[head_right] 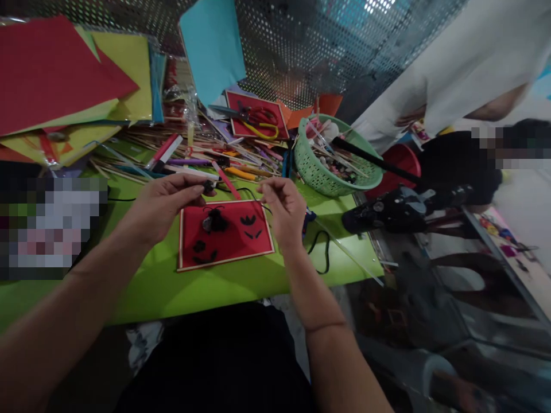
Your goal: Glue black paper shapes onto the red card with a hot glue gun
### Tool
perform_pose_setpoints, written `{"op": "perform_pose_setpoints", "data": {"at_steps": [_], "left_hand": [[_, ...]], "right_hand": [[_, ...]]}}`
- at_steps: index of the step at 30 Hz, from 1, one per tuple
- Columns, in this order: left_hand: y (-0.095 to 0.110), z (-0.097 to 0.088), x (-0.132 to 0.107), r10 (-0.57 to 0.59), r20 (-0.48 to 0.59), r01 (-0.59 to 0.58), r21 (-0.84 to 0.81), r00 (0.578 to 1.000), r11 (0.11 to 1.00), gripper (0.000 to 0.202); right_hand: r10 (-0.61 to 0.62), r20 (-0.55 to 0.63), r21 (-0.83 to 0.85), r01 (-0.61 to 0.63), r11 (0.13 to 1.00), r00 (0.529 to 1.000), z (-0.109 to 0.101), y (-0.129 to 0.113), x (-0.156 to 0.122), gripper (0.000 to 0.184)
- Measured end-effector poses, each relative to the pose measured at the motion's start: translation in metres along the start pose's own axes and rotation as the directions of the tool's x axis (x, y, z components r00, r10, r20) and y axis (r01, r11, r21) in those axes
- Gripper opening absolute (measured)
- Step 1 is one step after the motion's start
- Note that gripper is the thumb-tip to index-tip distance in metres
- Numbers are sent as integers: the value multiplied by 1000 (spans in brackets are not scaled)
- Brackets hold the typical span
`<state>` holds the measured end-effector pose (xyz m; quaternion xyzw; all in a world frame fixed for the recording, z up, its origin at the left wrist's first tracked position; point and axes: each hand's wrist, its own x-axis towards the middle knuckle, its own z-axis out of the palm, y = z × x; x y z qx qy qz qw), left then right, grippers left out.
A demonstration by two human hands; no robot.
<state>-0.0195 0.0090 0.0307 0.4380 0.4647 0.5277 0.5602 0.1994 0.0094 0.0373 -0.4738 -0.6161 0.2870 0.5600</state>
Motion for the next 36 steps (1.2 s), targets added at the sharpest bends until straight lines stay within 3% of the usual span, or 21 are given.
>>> {"op": "perform_pose_setpoints", "data": {"at_steps": [3,7,9,12,16,19,23,26,29,32,34,36], "left_hand": [[0,0,0,-29,11,29,-23,1000,999,34],[-1,1,0,-94,-8,93,-104,995,990,31],[-1,3,0,-138,-10,135,-137,990,981,33],[-1,6,0,-176,-27,169,-163,984,972,35],[-3,9,0,-190,-27,185,-133,981,974,36],[-3,11,-1,-193,-23,189,-116,981,975,38],[-1,11,-3,-242,-15,237,-151,970,960,40],[0,11,-3,-244,13,242,-180,970,953,38],[-1,10,-4,-219,31,221,-189,975,957,38],[-2,10,-4,-210,43,215,-183,977,959,36],[-2,10,-4,-208,64,216,-186,976,958,34],[-3,10,-4,-189,87,202,-179,978,963,31]], "right_hand": [[-21,-77,-38,18,999,997,-25,2,4,14],[25,-134,-233,-56,971,991,-75,20,-2,16],[62,-172,-373,-123,920,983,-100,30,-10,19],[167,-187,-605,-247,757,968,-126,40,-25,29],[363,-156,-784,-339,519,919,-128,44,-33,50],[424,-182,-822,-374,430,887,-116,47,-29,54],[417,-228,-850,-389,355,880,-104,51,-23,46],[388,-288,-803,-442,400,876,-102,53,-24,31],[375,-384,-552,-536,639,843,-103,54,-29,28],[396,-437,-191,-513,837,808,-108,50,-34,36],[444,-408,0,-487,874,798,-111,43,-36,40],[527,-306,194,-490,850,793,-113,35,-38,38]]}}
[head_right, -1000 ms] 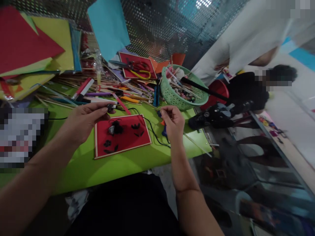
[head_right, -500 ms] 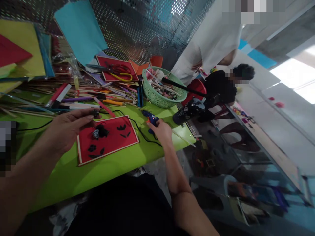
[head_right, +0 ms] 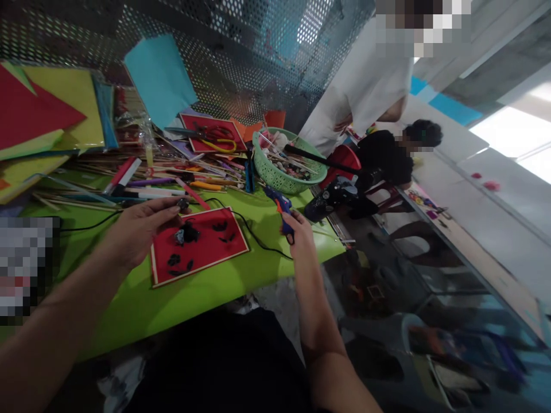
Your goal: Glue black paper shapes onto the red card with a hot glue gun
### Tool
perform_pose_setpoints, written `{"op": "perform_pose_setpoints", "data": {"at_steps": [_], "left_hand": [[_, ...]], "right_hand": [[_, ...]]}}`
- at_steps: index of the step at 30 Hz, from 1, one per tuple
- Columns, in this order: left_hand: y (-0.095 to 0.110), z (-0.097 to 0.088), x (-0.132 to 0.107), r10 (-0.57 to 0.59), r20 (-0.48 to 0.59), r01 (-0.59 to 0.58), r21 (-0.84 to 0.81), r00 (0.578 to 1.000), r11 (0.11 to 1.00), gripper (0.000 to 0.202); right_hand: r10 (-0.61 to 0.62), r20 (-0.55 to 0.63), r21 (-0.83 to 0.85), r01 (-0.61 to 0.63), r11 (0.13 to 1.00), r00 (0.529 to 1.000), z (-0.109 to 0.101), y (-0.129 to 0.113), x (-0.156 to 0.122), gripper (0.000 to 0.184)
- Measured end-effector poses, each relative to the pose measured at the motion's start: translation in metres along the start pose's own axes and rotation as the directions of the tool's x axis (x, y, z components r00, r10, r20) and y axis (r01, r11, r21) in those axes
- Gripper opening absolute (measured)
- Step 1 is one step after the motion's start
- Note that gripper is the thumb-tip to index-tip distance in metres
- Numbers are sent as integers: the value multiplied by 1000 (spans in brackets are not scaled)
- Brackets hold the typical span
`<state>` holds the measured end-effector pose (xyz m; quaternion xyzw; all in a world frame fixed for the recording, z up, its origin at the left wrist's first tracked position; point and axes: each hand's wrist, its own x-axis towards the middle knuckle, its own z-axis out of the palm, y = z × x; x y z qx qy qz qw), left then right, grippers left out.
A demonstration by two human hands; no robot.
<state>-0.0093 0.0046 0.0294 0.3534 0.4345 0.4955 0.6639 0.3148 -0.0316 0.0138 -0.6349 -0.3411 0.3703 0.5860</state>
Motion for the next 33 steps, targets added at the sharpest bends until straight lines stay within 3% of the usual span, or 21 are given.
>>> {"op": "perform_pose_setpoints", "data": {"at_steps": [5,9,13,20,27,33], "left_hand": [[-4,-2,3,27,17,-28,36,999,999,38],[-7,-2,4,36,41,-38,55,999,998,42],[-7,-3,3,42,56,-47,88,998,995,47],[-3,-3,2,-17,58,15,29,998,999,55],[-5,-8,6,26,52,-32,114,998,993,57],[-10,-15,11,139,59,-150,303,989,941,52]], "right_hand": [[164,283,214,-229,950,945,1,-11,-17,30],[111,380,237,-213,948,918,6,-18,-29,24],[71,527,233,-225,946,847,13,-27,-35,25],[3,573,114,-84,990,819,45,-36,-32,30],[-31,715,-4,49,999,699,77,-36,-23,29],[17,682,-125,93,988,731,88,-29,-24,32]]}}
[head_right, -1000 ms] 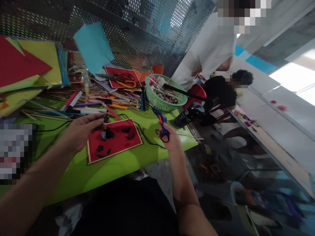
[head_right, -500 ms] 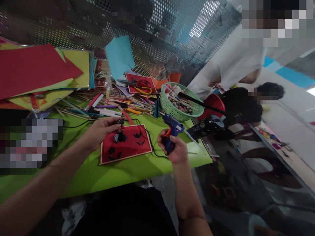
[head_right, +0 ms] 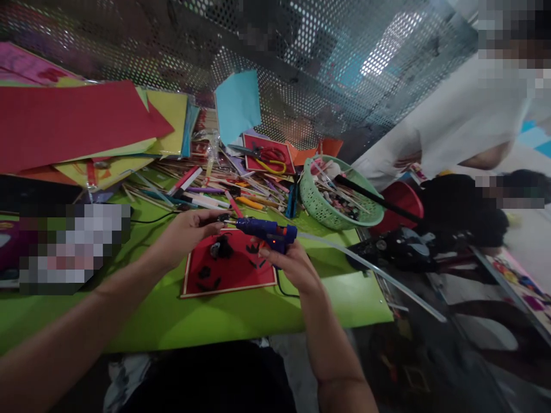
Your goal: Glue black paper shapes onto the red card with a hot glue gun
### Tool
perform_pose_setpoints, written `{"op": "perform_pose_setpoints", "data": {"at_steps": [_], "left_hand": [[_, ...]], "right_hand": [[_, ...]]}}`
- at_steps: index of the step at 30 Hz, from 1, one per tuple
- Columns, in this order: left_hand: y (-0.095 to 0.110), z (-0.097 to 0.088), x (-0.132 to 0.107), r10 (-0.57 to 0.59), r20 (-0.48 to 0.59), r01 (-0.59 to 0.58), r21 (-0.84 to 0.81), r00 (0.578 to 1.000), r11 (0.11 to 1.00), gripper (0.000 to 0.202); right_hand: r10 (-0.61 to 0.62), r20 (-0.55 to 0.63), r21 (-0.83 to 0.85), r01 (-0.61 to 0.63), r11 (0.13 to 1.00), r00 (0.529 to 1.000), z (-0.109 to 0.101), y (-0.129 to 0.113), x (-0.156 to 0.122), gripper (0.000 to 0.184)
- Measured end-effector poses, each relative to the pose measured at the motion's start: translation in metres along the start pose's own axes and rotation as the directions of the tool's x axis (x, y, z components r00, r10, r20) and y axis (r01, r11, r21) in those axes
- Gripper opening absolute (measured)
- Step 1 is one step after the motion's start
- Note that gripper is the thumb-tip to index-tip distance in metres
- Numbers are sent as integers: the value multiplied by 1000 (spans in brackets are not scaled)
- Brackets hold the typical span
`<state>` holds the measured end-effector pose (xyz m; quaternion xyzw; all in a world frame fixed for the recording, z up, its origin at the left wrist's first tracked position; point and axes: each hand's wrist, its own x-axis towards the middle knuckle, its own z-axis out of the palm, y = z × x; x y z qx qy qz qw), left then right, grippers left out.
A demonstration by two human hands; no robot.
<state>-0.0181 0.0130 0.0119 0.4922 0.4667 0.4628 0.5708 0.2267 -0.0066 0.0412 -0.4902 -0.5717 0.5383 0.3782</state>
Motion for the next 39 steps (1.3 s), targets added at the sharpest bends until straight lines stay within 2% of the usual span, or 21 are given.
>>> {"op": "perform_pose_setpoints", "data": {"at_steps": [6,13,20,28,39], "left_hand": [[-2,2,-1,16,32,-17,35,999,999,55],[-3,2,-1,53,17,-54,61,998,997,56],[-3,3,-1,72,15,-73,88,997,993,53],[-5,2,-1,72,22,-74,90,997,993,54],[-1,4,-2,55,23,-56,89,998,994,51]], "right_hand": [[30,-95,-59,-36,998,995,-3,15,0,33],[9,-4,-85,-9,996,1000,7,7,1,34],[42,-28,-96,-44,994,999,8,11,1,35],[44,-32,-77,-46,996,999,12,6,2,38],[33,-46,-108,-38,993,998,7,17,3,34]]}}
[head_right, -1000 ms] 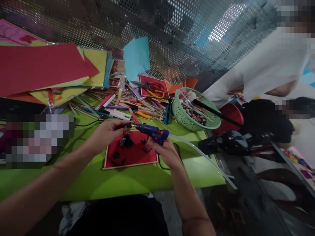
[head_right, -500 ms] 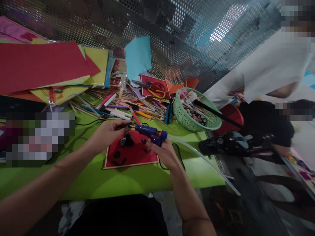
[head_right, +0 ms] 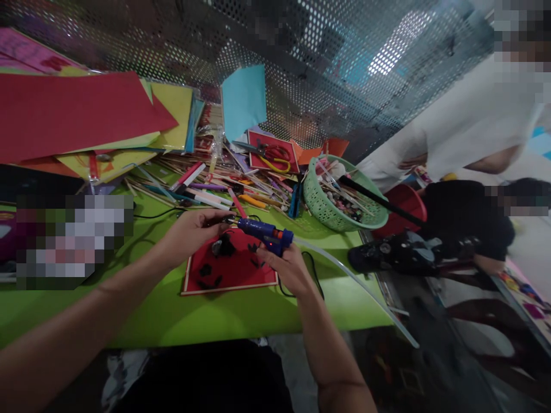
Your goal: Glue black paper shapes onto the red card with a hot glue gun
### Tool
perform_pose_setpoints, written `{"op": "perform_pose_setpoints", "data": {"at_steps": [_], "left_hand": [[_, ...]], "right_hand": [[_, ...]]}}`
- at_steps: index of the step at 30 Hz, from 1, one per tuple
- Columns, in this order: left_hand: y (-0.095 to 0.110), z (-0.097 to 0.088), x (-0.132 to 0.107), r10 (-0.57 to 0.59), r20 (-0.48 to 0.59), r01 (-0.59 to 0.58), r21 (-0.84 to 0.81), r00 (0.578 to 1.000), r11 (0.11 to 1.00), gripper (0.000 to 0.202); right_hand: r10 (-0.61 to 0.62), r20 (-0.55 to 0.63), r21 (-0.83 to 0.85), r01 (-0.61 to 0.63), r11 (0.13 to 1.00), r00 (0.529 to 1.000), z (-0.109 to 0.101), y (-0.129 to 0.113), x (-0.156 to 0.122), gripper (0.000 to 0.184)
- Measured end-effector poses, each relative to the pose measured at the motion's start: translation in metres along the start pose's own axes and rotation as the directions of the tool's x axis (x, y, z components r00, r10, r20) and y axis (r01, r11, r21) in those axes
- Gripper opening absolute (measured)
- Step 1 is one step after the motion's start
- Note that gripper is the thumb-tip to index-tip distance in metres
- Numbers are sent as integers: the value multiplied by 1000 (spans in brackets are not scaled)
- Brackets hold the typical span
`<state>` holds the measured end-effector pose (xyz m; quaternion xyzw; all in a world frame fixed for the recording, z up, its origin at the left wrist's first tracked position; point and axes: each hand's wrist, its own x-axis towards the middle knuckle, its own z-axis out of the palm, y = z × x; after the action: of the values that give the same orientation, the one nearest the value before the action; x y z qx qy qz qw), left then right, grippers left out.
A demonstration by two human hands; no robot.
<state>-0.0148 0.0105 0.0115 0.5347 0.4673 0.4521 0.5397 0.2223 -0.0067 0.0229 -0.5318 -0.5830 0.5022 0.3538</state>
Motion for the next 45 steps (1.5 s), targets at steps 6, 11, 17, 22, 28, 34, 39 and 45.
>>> {"op": "perform_pose_setpoints", "data": {"at_steps": [6,11,17,22,28,34,39,45], "left_hand": [[-3,0,0,-4,-9,4,-34,1000,999,52],[-4,-1,1,3,-17,-3,-10,1000,1000,53],[-3,1,0,24,-15,-24,7,1000,1000,47],[-2,1,0,45,-30,-44,52,999,998,44],[0,0,0,45,-29,-43,51,999,998,45],[-1,1,-1,36,-24,-35,43,999,998,45],[0,-1,0,32,-31,-32,23,999,999,44],[2,-1,0,44,-21,-43,55,999,998,42]], "right_hand": [[16,-3,-15,-16,1000,1000,-1,0,-1,33],[3,28,4,-3,1000,1000,-2,1,-1,37],[-6,21,-11,6,1000,1000,0,0,-1,35],[-2,-8,-7,1,1000,1000,0,1,-1,35],[28,-53,34,-26,999,998,-1,2,0,38],[41,-39,3,-41,999,998,0,3,1,37],[27,-10,-13,-27,1000,1000,-1,3,1,36],[20,-63,16,-19,1000,998,1,-2,2,41]]}}
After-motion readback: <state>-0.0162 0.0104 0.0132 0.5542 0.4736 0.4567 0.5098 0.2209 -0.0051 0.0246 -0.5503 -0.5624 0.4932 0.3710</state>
